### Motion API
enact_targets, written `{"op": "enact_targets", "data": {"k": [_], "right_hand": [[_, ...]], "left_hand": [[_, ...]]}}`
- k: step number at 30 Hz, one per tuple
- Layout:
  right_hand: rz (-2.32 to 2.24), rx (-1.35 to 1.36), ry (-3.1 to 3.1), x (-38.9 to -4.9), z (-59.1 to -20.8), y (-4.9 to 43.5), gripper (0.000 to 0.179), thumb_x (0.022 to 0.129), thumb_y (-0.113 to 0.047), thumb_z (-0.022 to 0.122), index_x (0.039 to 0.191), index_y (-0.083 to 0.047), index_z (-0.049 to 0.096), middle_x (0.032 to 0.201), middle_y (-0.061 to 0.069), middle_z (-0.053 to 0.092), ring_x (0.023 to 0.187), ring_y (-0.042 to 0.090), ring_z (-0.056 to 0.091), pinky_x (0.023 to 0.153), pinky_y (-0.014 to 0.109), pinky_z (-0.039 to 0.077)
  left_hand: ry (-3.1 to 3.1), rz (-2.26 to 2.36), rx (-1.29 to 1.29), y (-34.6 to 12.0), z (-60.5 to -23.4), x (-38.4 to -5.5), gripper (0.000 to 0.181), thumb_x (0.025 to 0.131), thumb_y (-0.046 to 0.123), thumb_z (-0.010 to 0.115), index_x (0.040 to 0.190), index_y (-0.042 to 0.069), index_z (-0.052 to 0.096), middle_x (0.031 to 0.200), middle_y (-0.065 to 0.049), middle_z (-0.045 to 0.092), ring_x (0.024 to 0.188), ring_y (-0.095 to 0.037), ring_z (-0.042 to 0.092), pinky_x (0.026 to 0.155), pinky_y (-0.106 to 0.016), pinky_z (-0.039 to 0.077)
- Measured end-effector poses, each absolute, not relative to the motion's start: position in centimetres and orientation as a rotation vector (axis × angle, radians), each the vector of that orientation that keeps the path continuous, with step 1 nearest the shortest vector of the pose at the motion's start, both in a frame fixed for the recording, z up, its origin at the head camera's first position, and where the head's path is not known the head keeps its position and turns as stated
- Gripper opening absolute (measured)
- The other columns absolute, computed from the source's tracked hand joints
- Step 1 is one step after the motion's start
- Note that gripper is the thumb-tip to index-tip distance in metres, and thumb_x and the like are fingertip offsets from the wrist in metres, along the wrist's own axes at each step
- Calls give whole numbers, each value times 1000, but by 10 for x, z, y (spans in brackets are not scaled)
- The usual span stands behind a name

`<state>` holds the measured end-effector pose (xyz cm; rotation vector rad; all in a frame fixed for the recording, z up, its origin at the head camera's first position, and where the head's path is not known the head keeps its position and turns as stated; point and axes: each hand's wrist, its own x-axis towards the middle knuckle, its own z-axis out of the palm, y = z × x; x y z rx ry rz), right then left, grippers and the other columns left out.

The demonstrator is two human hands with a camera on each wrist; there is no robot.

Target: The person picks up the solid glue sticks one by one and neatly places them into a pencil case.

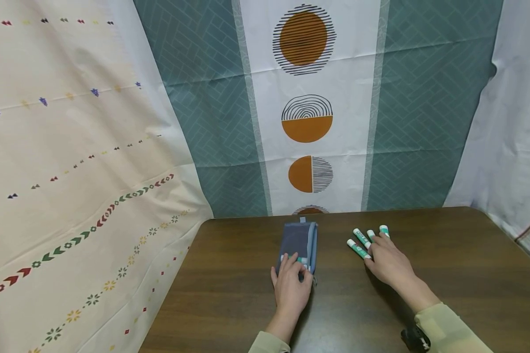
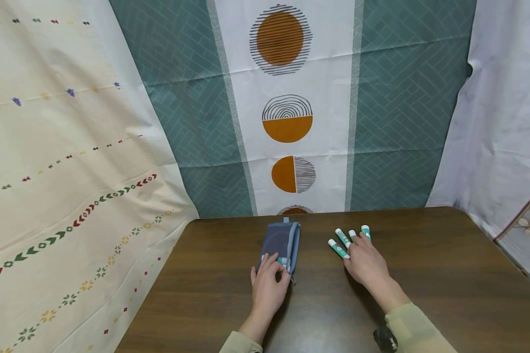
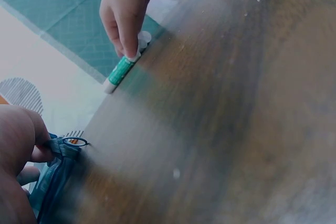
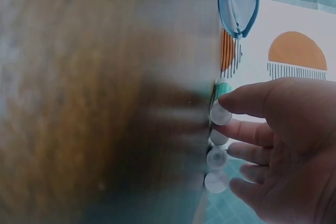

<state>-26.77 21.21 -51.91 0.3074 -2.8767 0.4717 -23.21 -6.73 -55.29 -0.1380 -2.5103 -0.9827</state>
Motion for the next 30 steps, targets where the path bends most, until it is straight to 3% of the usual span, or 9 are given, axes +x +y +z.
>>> {"op": "enact_targets", "data": {"k": [8, 17, 24, 30], "right_hand": [[482, 312, -2861, -269, -519, 212, 12, 91, -9, 76, 86, -2, 68, 147, 36, 59, 150, 58, 41, 112, 70, 46], [499, 325, -2785, -269, -516, 208, 12, 94, -5, 79, 99, 3, 71, 136, 32, 67, 145, 55, 49, 115, 68, 45], [528, 344, -2741, -269, -513, 204, 16, 94, -6, 83, 100, 0, 69, 132, 28, 69, 139, 49, 57, 101, 65, 55], [566, 370, -2703, -268, -512, 198, 16, 95, -5, 83, 103, -2, 69, 131, 27, 71, 138, 47, 59, 100, 65, 55]], "left_hand": [[-2510, -988, -131, -67, -553, -232, 27, 90, 9, 75, 72, 23, 59, 145, -9, 72, 150, -39, 54, 117, -85, 24], [-2511, -991, -131, -67, -553, -232, 26, 89, 9, 75, 73, 23, 60, 145, -8, 72, 150, -39, 54, 117, -85, 24], [-2506, -985, -135, -67, -553, -232, 26, 89, 9, 74, 72, 22, 60, 145, -9, 72, 150, -39, 54, 117, -85, 24], [-2497, -984, -138, -67, -553, -232, 25, 89, 10, 74, 72, 22, 60, 144, -9, 73, 149, -39, 55, 117, -85, 24]]}}
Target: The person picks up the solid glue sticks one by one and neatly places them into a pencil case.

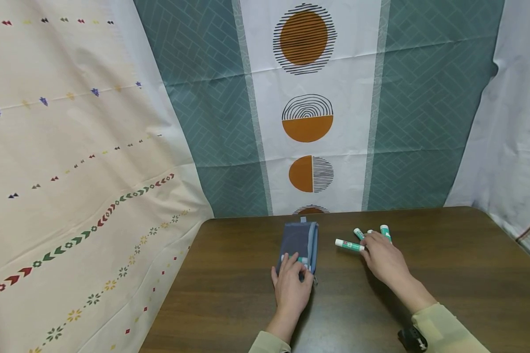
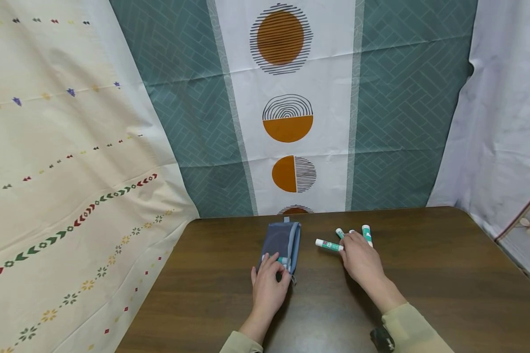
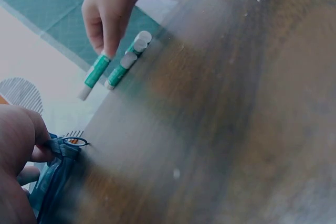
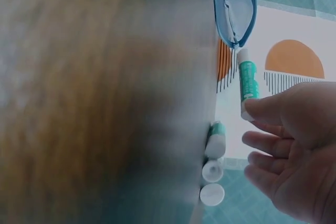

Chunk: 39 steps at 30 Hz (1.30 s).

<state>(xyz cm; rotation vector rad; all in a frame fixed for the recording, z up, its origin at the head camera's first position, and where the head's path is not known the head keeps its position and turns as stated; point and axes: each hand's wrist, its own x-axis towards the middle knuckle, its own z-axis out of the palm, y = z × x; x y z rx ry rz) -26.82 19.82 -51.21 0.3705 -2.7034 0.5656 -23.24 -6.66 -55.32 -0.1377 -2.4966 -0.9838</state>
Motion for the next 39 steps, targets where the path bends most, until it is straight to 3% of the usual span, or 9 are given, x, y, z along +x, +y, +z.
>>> {"op": "enact_targets", "data": {"k": [8, 25, 34, 39], "right_hand": [[588, 395, -2708, -270, -511, 189, 20, 95, -6, 84, 109, -2, 70, 136, 26, 70, 140, 53, 57, 107, 69, 51], [586, 508, -2681, -279, -510, 165, 18, 94, -3, 84, 106, 0, 71, 128, 23, 72, 135, 49, 62, 113, 63, 49], [536, 526, -2712, -287, -512, 151, 19, 93, -6, 86, 106, -1, 74, 123, 19, 73, 123, 41, 67, 101, 57, 58], [526, 547, -2724, -291, -512, 143, 17, 94, -6, 86, 106, 0, 75, 124, 21, 74, 130, 43, 65, 107, 58, 55]], "left_hand": [[-2508, -984, -138, -67, -554, -233, 26, 89, 10, 75, 72, 22, 59, 145, -9, 72, 150, -39, 54, 117, -85, 24], [-2508, -969, -138, -67, -553, -233, 26, 89, 10, 75, 72, 22, 59, 145, -8, 72, 150, -39, 54, 117, -85, 25], [-2505, -966, -139, -66, -551, -233, 25, 89, 10, 74, 72, 21, 59, 144, -9, 73, 150, -39, 55, 116, -86, 25], [-2517, -964, -133, -66, -550, -232, 25, 89, 9, 74, 72, 21, 59, 144, -9, 73, 150, -38, 54, 116, -85, 25]]}}
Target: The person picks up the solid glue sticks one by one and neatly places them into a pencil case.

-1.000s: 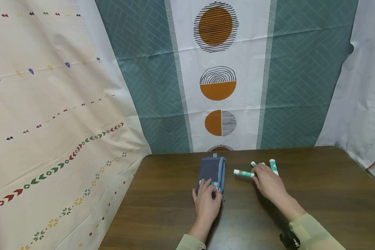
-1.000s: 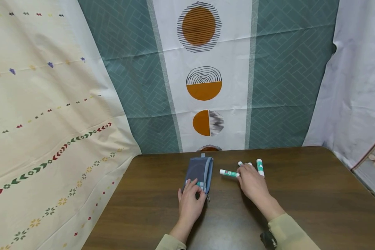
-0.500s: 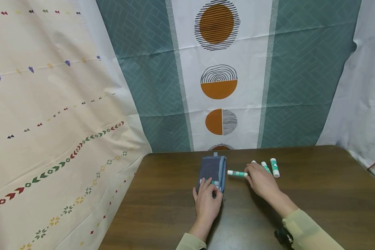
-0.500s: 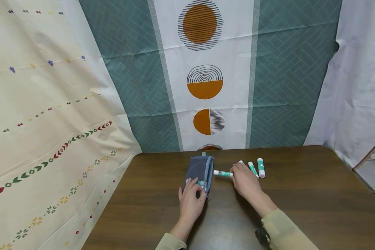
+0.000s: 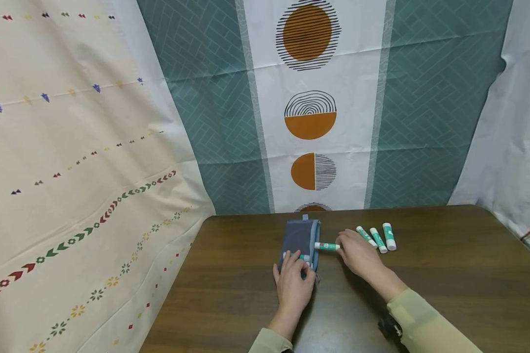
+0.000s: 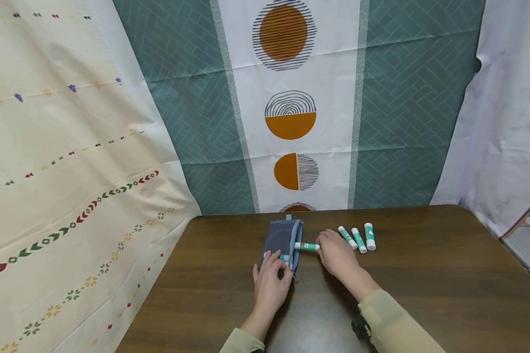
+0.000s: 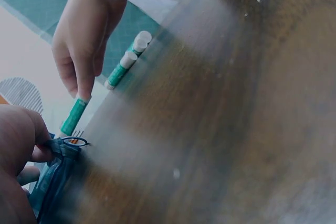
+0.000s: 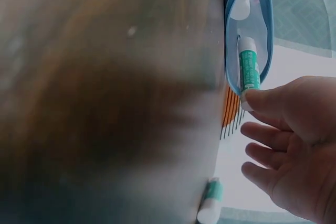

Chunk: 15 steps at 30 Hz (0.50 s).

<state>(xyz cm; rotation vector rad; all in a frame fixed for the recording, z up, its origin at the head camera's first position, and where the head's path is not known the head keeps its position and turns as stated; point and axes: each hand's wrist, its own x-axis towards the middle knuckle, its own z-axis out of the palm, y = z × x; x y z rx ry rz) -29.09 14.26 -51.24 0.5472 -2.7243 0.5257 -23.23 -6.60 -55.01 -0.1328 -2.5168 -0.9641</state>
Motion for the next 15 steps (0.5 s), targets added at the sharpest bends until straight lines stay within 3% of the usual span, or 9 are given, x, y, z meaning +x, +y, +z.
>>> {"op": "enact_targets", "data": {"k": [15], "right_hand": [[538, 558, -2793, -299, -516, 122, 11, 96, -6, 82, 103, -2, 74, 127, 21, 73, 133, 44, 63, 108, 57, 54]], "left_hand": [[-2531, -946, -139, -67, -552, -235, 26, 89, 10, 74, 72, 22, 59, 145, -8, 72, 150, -38, 54, 116, -85, 26]]}}
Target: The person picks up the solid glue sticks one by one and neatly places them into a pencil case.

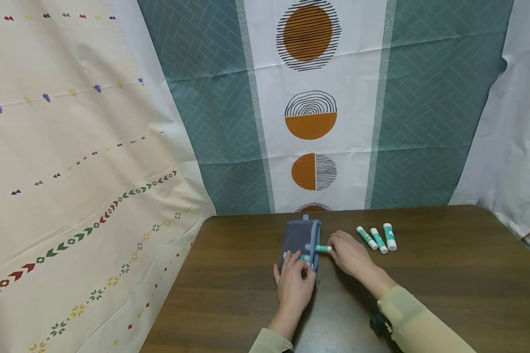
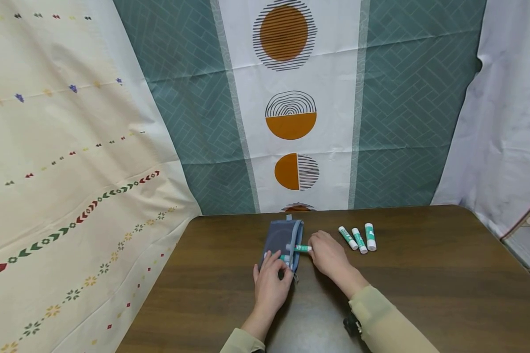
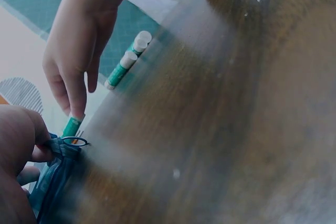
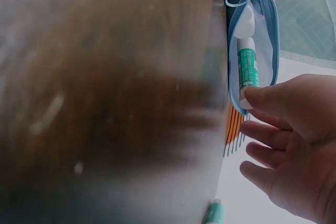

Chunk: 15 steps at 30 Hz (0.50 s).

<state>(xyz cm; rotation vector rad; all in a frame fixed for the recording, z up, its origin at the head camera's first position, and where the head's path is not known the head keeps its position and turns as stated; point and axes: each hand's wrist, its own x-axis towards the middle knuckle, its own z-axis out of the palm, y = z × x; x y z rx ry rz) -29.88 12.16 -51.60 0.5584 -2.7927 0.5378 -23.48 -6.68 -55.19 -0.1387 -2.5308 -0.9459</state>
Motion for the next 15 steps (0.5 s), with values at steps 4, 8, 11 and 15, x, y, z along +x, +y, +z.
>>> {"op": "enact_targets", "data": {"k": [4, 8, 11, 15], "right_hand": [[529, 583, -2790, -300, -516, 118, 10, 97, -6, 82, 103, -2, 75, 126, 23, 74, 142, 48, 57, 118, 57, 47], [530, 590, -2811, -303, -518, 112, 9, 98, -7, 81, 103, -2, 75, 123, 22, 74, 146, 50, 52, 120, 59, 44], [550, 581, -2840, -305, -519, 108, 9, 99, -8, 81, 103, -3, 74, 123, 21, 74, 149, 49, 50, 119, 60, 44], [576, 582, -2855, -305, -519, 104, 8, 100, -8, 80, 103, -3, 75, 127, 21, 73, 151, 48, 48, 119, 60, 45]], "left_hand": [[-2536, -943, -134, -67, -553, -235, 25, 89, 11, 75, 73, 22, 60, 145, -7, 72, 150, -38, 54, 116, -85, 27], [-2531, -945, -133, -67, -553, -235, 26, 89, 12, 76, 73, 22, 59, 145, -7, 72, 150, -38, 55, 116, -85, 27], [-2527, -956, -134, -67, -553, -234, 26, 90, 12, 75, 72, 22, 59, 146, -8, 72, 150, -38, 54, 116, -85, 26], [-2527, -965, -131, -67, -553, -235, 26, 90, 12, 75, 72, 22, 59, 146, -9, 72, 150, -37, 54, 116, -85, 26]]}}
